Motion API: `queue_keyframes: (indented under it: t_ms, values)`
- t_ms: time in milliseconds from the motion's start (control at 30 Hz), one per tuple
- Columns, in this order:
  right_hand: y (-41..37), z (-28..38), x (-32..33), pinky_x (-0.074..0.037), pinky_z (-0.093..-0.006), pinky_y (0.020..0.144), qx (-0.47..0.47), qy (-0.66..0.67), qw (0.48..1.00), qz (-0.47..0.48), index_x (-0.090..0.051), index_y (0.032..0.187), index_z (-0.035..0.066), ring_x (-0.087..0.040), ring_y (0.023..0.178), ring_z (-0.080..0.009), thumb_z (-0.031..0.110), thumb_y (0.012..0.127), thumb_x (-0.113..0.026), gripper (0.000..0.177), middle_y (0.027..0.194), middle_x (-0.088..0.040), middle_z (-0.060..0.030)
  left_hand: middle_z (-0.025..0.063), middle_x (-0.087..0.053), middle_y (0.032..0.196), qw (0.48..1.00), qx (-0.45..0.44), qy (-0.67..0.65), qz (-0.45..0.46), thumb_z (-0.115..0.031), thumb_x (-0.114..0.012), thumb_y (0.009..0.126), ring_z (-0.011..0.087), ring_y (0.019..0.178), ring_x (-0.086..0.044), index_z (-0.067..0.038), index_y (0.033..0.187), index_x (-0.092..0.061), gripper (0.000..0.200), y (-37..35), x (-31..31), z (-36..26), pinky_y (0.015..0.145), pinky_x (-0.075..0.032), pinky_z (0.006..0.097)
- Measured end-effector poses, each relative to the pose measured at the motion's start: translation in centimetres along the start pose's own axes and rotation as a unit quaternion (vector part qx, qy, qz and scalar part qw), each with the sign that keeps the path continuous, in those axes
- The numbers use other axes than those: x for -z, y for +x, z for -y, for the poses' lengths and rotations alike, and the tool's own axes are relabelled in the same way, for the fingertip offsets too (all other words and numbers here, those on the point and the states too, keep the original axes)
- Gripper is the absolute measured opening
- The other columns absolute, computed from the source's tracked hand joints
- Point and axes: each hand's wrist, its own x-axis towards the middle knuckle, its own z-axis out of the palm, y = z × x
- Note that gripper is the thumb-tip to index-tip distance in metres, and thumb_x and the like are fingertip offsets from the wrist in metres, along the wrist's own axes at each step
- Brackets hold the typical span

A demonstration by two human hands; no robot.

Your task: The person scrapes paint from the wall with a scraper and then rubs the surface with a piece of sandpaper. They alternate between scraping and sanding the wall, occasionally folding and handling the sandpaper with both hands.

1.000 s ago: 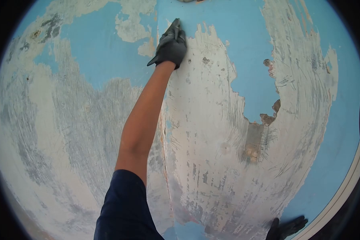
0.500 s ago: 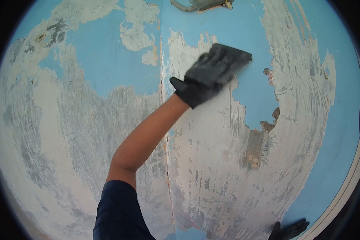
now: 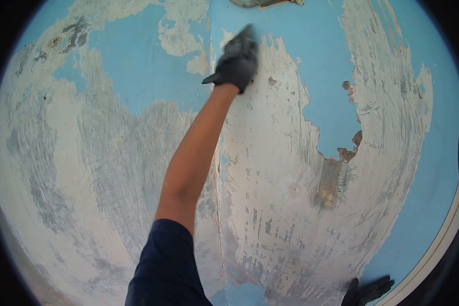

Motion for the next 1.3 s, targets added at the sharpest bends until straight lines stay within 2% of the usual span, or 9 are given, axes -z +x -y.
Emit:
queue_keyframes:
  t_ms: [133, 267, 467, 600, 833, 933, 1067, 1233, 1300]
  values:
    - [-0.1, 0.5, -0.2, -0.015, -0.0719, 0.11, -0.044, 0.028, 0.999, 0.012, -0.007, 0.152, -0.012, 0.0, 0.143, -0.0607, 0.077, 0.084, -0.05, 0.12, 0.153, 0.004, -0.0441, 0.0142, -0.064, 0.124, 0.978, -0.2, -0.051, -0.029, -0.019, -0.058, 0.096, 0.0298, 0.11, -0.064, -0.009, 0.129, -0.055, 0.035, -3.7, 0.3, -7.7, 0.09, -0.052, 0.0394]
    - [-0.5, -0.2, -0.7, -0.018, -0.0699, 0.111, -0.024, -0.014, 1.0, -0.002, -0.006, 0.153, -0.011, -0.003, 0.143, -0.0611, 0.078, 0.086, -0.047, 0.119, 0.153, 0.003, -0.0446, 0.0159, -0.066, 0.117, 0.992, 0.119, -0.037, 0.017, -0.022, -0.053, 0.098, 0.0312, 0.087, -0.07, -0.013, 0.134, -0.052, 0.037, 1.5, -1.3, -0.3, 0.078, -0.057, 0.0413]
    - [-0.2, 0.5, -0.7, -0.02, -0.0658, 0.113, -0.031, -0.03, 0.999, -0.002, -0.008, 0.153, -0.01, -0.007, 0.142, -0.0615, 0.079, 0.087, -0.043, 0.116, 0.153, -0.001, -0.0444, 0.0242, -0.061, 0.12, 0.913, -0.377, 0.037, -0.155, -0.016, -0.052, 0.094, 0.0385, 0.108, -0.061, -0.008, 0.139, -0.049, 0.046, -3.5, -0.3, -6.4, 0.098, -0.048, 0.0488]
    - [-0.1, 0.8, 0.1, -0.023, -0.0647, 0.113, -0.039, -0.047, 0.998, 0.006, -0.011, 0.152, -0.012, -0.011, 0.141, -0.0622, 0.078, 0.088, -0.041, 0.114, 0.152, -0.005, -0.0465, 0.0168, -0.066, 0.108, 0.997, 0.074, 0.001, -0.003, -0.026, -0.043, 0.1, 0.0301, 0.098, -0.067, -0.006, 0.124, -0.055, 0.034, 2.1, -2.5, 3.8, 0.08, -0.056, 0.0398]
    - [0.0, 0.8, 0.3, -0.024, -0.0642, 0.113, 0.005, -0.116, 0.993, -0.004, -0.019, 0.147, -0.019, -0.015, 0.14, -0.0626, 0.075, 0.091, -0.04, 0.111, 0.148, -0.011, -0.0494, 0.0161, -0.053, 0.141, 0.918, -0.356, 0.11, -0.135, -0.021, -0.056, 0.096, 0.0303, 0.127, -0.055, -0.011, 0.138, -0.054, 0.043, -5.1, -0.5, -4.9, 0.103, -0.048, 0.0393]
    - [0.1, 1.2, 0.4, -0.025, -0.0641, 0.113, 0.01, -0.104, 0.994, -0.021, -0.018, 0.147, -0.019, -0.016, 0.14, -0.0625, 0.073, 0.091, -0.044, 0.11, 0.148, -0.012, -0.0493, 0.017, -0.069, 0.107, 0.985, 0.135, -0.1, 0.037, -0.026, -0.046, 0.101, 0.0295, 0.072, -0.069, -0.006, 0.115, -0.061, 0.029, 1.7, -1.7, 4.7, 0.067, -0.059, 0.0392]
    - [0.7, 1.1, 0.8, -0.027, -0.0624, 0.113, 0.012, -0.068, 0.997, -0.041, -0.022, 0.148, -0.015, -0.019, 0.14, -0.0604, 0.068, 0.091, -0.049, 0.104, 0.149, -0.017, -0.0463, 0.0191, -0.067, 0.114, 0.938, -0.291, -0.006, -0.188, -0.03, -0.059, 0.093, 0.0365, 0.093, -0.069, -0.005, 0.118, -0.06, 0.036, -2.4, -1.9, -3.1, 0.079, -0.058, 0.0432]
    - [0.2, 2.7, 0.8, -0.013, -0.0543, 0.12, -0.135, -0.053, 0.989, 0.03, 0.001, 0.156, 0.0, -0.001, 0.15, -0.0419, 0.021, 0.081, -0.077, 0.11, 0.162, 0.006, -0.025, 0.0186, -0.068, 0.106, 0.99, 0.067, 0.045, 0.116, -0.023, -0.054, 0.096, 0.0294, 0.09, -0.067, -0.002, 0.132, -0.052, 0.043, -4.2, -1.0, 0.4, 0.072, -0.058, 0.0369]
    - [0.1, 2.5, 1.1, -0.015, -0.0546, 0.119, -0.069, -0.028, 0.997, 0.0, -0.003, 0.156, -0.001, -0.002, 0.15, -0.042, 0.025, 0.083, -0.075, 0.106, 0.162, 0.002, -0.0258, 0.0178, -0.065, 0.103, 0.985, -0.088, 0.081, -0.128, -0.019, -0.048, 0.098, 0.0318, 0.085, -0.067, 0.003, 0.131, -0.05, 0.04, -10.1, -3.1, -2.0, 0.067, -0.059, 0.0412]
